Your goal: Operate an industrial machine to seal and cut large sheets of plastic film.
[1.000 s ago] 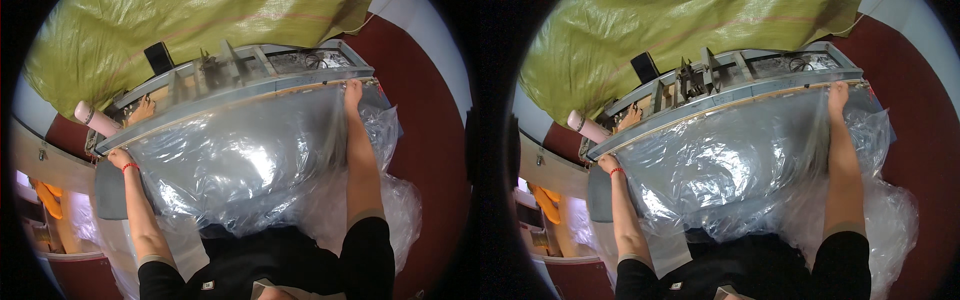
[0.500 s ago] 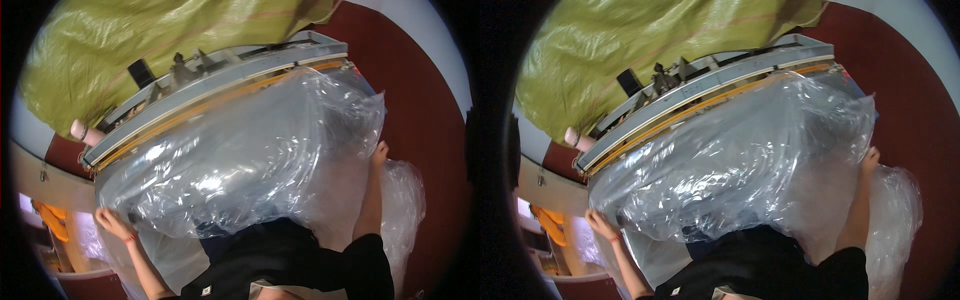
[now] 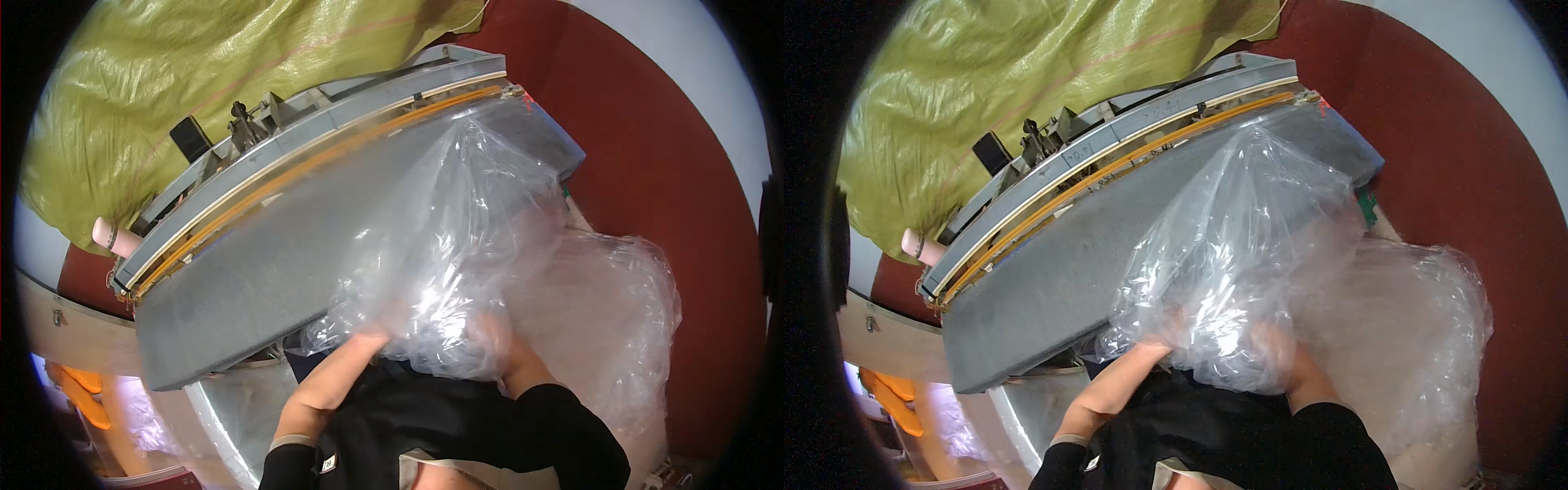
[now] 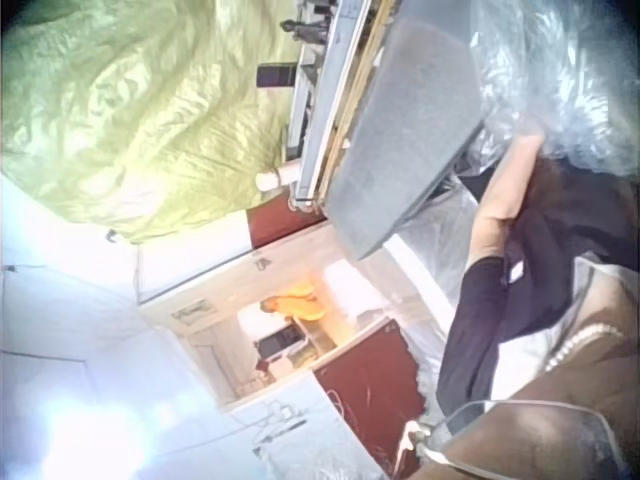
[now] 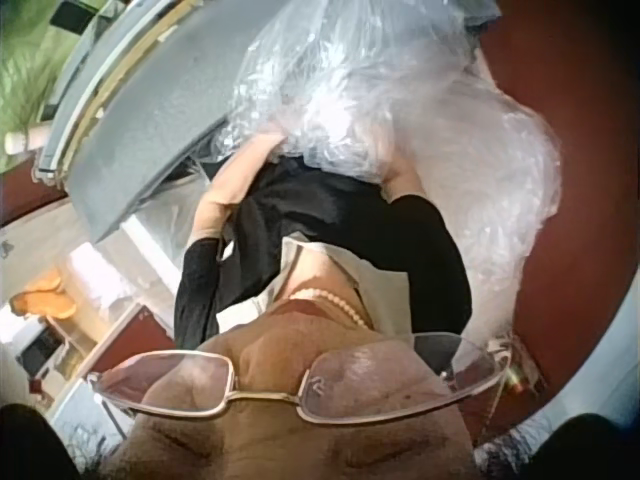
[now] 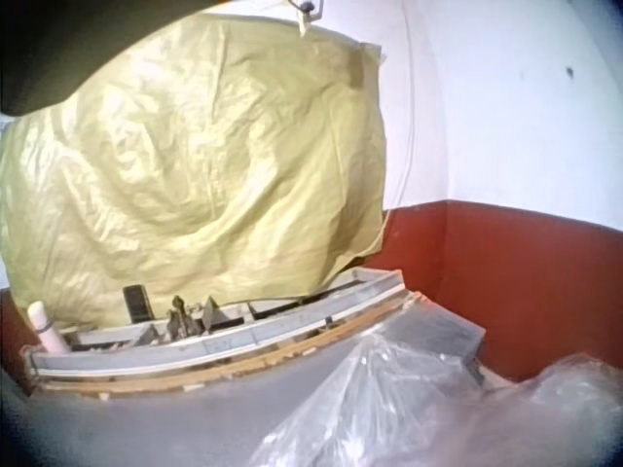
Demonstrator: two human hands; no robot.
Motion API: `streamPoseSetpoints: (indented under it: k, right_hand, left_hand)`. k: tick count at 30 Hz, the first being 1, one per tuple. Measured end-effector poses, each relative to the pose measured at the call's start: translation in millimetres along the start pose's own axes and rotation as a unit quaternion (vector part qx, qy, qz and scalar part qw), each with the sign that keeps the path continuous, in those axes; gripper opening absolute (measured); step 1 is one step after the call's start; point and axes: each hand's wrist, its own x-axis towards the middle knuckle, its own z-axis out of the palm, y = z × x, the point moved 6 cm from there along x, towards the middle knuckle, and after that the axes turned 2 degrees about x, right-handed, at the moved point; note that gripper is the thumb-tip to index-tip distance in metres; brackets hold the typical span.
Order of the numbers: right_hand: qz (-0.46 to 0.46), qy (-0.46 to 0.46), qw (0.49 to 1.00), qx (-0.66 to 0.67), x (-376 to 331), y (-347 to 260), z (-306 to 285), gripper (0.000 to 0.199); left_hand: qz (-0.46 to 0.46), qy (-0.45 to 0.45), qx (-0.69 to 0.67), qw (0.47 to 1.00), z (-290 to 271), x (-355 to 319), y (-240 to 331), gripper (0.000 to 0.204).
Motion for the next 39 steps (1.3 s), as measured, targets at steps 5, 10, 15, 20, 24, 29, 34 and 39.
streamPoseSetpoints:
  k: [5,10,15,20,24,29,34,39]
  right_hand:
    - [-0.057,0.005,0.997,-0.048,23.8,-13.0,-35.3,0.030]
    - [-0.116,0.003,0.987,-0.109,40.5,-21.6,-74.8,0.028]
    - [-0.180,0.000,0.971,-0.159,65.8,-47.3,-96.6,0.025]
    - [-0.243,0.004,0.951,-0.192,90.7,-88.5,-97.8,0.023]
    - [-0.288,0.006,0.934,-0.210,94.8,-117.6,-91.0,0.022]
    - [-0.324,0.016,0.914,-0.243,102.1,-133.0,-80.7,0.020]
    - [-0.325,-0.442,0.833,0.078,-111.8,-212.6,124.4,0.037]
    - [-0.395,-0.488,0.747,-0.218,-300.4,-231.5,192.6,0.114]
  left_hand:
    - [0.112,-0.043,0.013,0.993,0.1,-10.3,61.0,0.044]
    - [0.180,0.107,-0.092,0.973,-45.9,-58.5,31.7,0.042]
    - [-0.031,0.215,-0.165,0.962,-20.6,-139.4,-94.1,0.026]
    - [-0.173,0.250,-0.196,0.932,14.2,-202.8,-145.3,0.022]
    - [-0.207,0.271,-0.215,0.915,32.1,-216.5,-152.3,0.022]
    - [-0.228,0.215,-0.211,0.926,53.6,-249.9,-153.0,0.024]
    - [-0.339,0.171,-0.232,0.896,68.2,-275.6,-158.9,0.024]
    - [-0.397,0.114,-0.167,0.895,94.3,-316.3,-142.8,0.024]
